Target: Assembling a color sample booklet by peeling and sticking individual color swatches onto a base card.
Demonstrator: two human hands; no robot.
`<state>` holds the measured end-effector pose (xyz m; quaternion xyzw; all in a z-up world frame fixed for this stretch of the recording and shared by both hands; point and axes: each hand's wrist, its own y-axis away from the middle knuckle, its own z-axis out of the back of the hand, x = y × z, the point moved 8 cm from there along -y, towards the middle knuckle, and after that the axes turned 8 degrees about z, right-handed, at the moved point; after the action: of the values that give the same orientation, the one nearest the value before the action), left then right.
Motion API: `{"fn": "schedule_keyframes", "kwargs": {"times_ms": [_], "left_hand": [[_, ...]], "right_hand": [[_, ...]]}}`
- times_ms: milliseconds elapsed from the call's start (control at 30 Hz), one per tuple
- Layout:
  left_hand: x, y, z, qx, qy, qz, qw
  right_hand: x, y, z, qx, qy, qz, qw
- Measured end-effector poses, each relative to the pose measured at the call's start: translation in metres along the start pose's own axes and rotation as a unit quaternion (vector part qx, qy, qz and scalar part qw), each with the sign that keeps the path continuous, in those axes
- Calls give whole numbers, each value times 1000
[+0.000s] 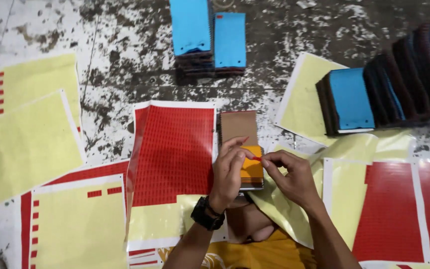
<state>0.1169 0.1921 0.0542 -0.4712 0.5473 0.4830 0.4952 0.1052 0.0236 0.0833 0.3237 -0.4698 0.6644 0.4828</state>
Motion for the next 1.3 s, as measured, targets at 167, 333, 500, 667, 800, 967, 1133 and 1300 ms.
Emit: {"fn": "schedule_keyframes", "kwargs": {"times_ms": [167, 333, 500, 667, 800, 967, 1133, 1300], "left_hand": [[13, -11, 14, -11, -12, 10, 1000], [36, -21, 26, -37, -22, 42, 998], [35, -30, 28, -35, -47, 24, 998], [34, -50, 50, -90, -137, -53, 985], [29, -68, 70, -126, -388, -120, 905], [47, -91, 79, -79, -492, -86, 863], [52, -97, 72, -95, -484, -145, 858], [80, -103, 59, -45, -533, -152, 831]], "right_hand": [[-12, -13, -20, 44, 4, 10, 999], [-22, -22, -36, 70, -58, -18, 996], [-44, -25, -41, 66, -9, -25, 997], [-83, -50, -38, 55, 27, -45, 997], [-89, -104, -72, 180, 123, -24, 976], [-102, -118, -103, 254, 110, -24, 961], [-136, -115, -108, 245, 96, -74, 962], [-147, -102, -112, 253, 137, -64, 956]]}}
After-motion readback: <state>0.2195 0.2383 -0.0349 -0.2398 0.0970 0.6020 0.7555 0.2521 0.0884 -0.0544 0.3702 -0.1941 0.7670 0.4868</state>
